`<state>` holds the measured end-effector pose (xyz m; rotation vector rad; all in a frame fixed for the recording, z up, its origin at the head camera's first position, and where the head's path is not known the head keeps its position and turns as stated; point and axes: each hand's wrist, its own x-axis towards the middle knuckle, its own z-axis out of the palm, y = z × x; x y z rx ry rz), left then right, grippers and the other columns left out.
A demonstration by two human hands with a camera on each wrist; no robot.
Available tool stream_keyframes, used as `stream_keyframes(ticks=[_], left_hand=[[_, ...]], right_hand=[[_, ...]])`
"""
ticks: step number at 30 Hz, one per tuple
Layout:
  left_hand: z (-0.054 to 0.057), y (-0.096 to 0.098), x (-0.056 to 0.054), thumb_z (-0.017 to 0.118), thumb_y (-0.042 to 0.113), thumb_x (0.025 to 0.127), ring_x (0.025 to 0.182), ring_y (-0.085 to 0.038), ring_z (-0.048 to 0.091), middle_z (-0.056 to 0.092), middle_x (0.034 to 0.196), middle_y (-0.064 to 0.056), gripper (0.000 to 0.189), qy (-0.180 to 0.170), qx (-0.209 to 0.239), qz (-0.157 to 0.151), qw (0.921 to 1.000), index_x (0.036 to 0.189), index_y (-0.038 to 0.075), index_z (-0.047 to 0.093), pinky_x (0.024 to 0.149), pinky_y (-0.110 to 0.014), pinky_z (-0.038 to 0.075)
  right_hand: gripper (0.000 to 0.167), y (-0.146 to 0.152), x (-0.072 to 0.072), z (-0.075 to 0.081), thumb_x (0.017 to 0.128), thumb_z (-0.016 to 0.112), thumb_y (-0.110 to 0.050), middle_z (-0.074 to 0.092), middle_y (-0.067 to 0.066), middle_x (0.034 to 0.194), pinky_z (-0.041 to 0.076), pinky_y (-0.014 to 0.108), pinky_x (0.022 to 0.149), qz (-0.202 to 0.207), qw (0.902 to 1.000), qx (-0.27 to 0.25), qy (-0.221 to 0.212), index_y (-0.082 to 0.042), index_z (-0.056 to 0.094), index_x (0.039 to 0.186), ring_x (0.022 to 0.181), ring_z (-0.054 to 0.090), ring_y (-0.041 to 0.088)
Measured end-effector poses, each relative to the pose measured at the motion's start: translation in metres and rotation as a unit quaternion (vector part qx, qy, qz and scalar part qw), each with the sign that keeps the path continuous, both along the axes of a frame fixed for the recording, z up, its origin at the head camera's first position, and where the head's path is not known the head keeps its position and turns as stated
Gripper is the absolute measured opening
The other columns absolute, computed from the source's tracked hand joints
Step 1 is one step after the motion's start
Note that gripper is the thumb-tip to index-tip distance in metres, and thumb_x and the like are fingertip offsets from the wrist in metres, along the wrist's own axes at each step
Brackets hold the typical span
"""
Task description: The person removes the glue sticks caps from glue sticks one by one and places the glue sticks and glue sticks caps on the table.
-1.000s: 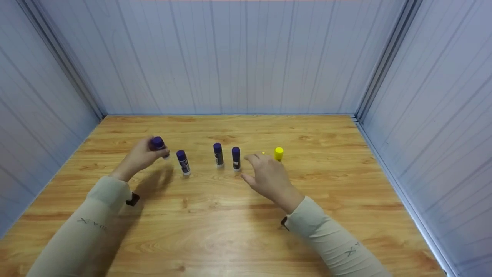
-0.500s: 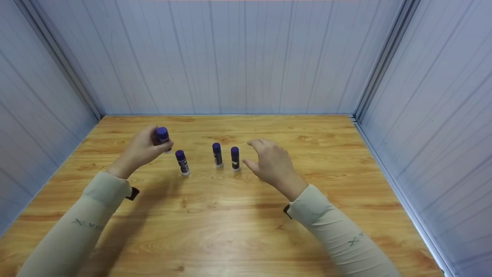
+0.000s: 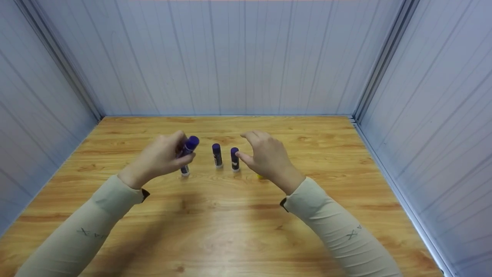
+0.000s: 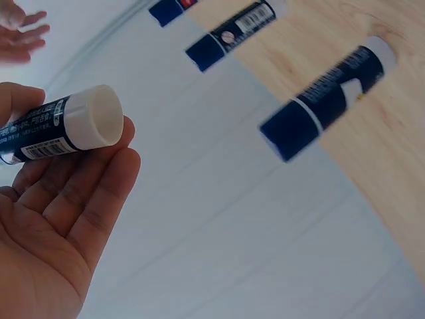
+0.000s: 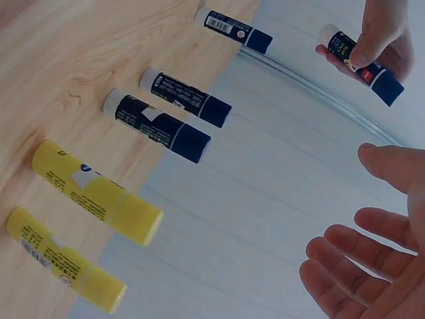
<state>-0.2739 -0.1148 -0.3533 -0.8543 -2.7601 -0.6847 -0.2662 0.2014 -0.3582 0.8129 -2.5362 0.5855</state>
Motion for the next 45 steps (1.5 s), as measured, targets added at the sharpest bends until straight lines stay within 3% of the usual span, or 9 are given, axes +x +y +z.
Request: stream_keyframes(ticks=[8, 12, 18, 25, 31, 38, 41, 45], left_hand=[[-0.001, 0.022, 0.014, 0.074, 0.022, 0.099, 0.061, -0.014, 0.048, 0.062, 0.075, -0.002, 0.022, 0.114, -0.048, -0.053, 0.9909, 0.103, 0.006, 0.059, 0.055, -0.034, 0.04], [-0.004, 0.029, 0.018, 0.074, 0.021, 0.099, 0.059, -0.014, 0.049, 0.063, 0.073, -0.002, 0.019, 0.148, -0.059, -0.066, 0.985, 0.101, 0.007, 0.062, 0.053, -0.035, 0.043], [-0.007, 0.036, 0.02, 0.077, 0.022, 0.101, 0.06, -0.016, 0.059, 0.072, 0.079, -0.006, 0.019, 0.17, -0.076, -0.083, 0.9789, 0.103, 0.005, 0.073, 0.056, -0.038, 0.053], [-0.009, 0.041, 0.022, 0.079, 0.025, 0.102, 0.072, -0.021, 0.072, 0.078, 0.09, -0.007, 0.021, 0.181, -0.093, -0.099, 0.974, 0.109, 0.006, 0.076, 0.066, -0.04, 0.061], [-0.01, 0.043, 0.024, 0.079, 0.026, 0.102, 0.074, -0.02, 0.072, 0.075, 0.091, -0.007, 0.022, 0.182, -0.107, -0.104, 0.972, 0.113, 0.007, 0.076, 0.067, -0.037, 0.062], [-0.011, 0.045, 0.024, 0.08, 0.027, 0.102, 0.072, -0.017, 0.068, 0.071, 0.088, -0.005, 0.021, 0.209, -0.11, -0.112, 0.9653, 0.11, 0.009, 0.074, 0.065, -0.035, 0.061], [-0.012, 0.046, 0.024, 0.079, 0.027, 0.102, 0.07, -0.016, 0.065, 0.069, 0.087, -0.003, 0.02, 0.211, -0.11, -0.106, 0.9655, 0.11, 0.01, 0.073, 0.062, -0.034, 0.059], [-0.014, 0.05, 0.026, 0.076, 0.038, 0.103, 0.069, -0.015, 0.064, 0.068, 0.089, -0.003, 0.032, 0.222, -0.135, -0.074, 0.9629, 0.116, 0.01, 0.071, 0.057, -0.033, 0.057]], right_hand=[[0.05, -0.006, 0.004, 0.006, 0.096, 0.086, -0.022, 0.076, 0.021, 0.126, 0.064, 0.054, 0.087, 0.048, 0.9975, -0.004, 0.053, 0.002, 0.07, 0.136, 0.106, 0.076, 0.038], [0.051, -0.008, 0.007, 0.007, 0.094, 0.088, -0.02, 0.076, 0.021, 0.128, 0.063, 0.052, 0.093, 0.085, 0.9939, 0.0, 0.071, 0.003, 0.069, 0.136, 0.112, 0.075, 0.038], [0.051, -0.011, 0.01, 0.003, 0.094, 0.088, -0.022, 0.076, 0.019, 0.127, 0.064, 0.05, 0.094, 0.121, 0.9902, 0.01, 0.07, 0.0, 0.069, 0.136, 0.115, 0.075, 0.036], [0.046, -0.015, 0.011, -0.005, 0.094, 0.088, -0.019, 0.078, 0.015, 0.122, 0.065, 0.047, 0.09, 0.163, 0.9848, 0.013, 0.059, -0.002, 0.07, 0.133, 0.109, 0.077, 0.031], [0.043, -0.016, 0.01, -0.011, 0.094, 0.087, -0.019, 0.079, 0.015, 0.115, 0.065, 0.044, 0.09, 0.179, 0.9816, 0.015, 0.066, 0.0, 0.072, 0.129, 0.105, 0.077, 0.029], [0.034, -0.017, 0.01, -0.015, 0.095, 0.085, -0.01, 0.078, 0.016, 0.112, 0.066, 0.043, 0.085, 0.2, 0.9776, 0.007, 0.066, 0.001, 0.073, 0.124, 0.102, 0.078, 0.029], [0.031, -0.017, 0.009, -0.017, 0.095, 0.084, -0.005, 0.078, 0.017, 0.112, 0.066, 0.042, 0.084, 0.214, 0.9743, -0.006, 0.069, 0.002, 0.073, 0.123, 0.102, 0.078, 0.03], [0.032, -0.015, 0.007, -0.021, 0.092, 0.084, 0.0, 0.077, 0.017, 0.111, 0.066, 0.041, 0.083, 0.223, 0.9713, -0.023, 0.08, 0.003, 0.072, 0.122, 0.1, 0.077, 0.03]])
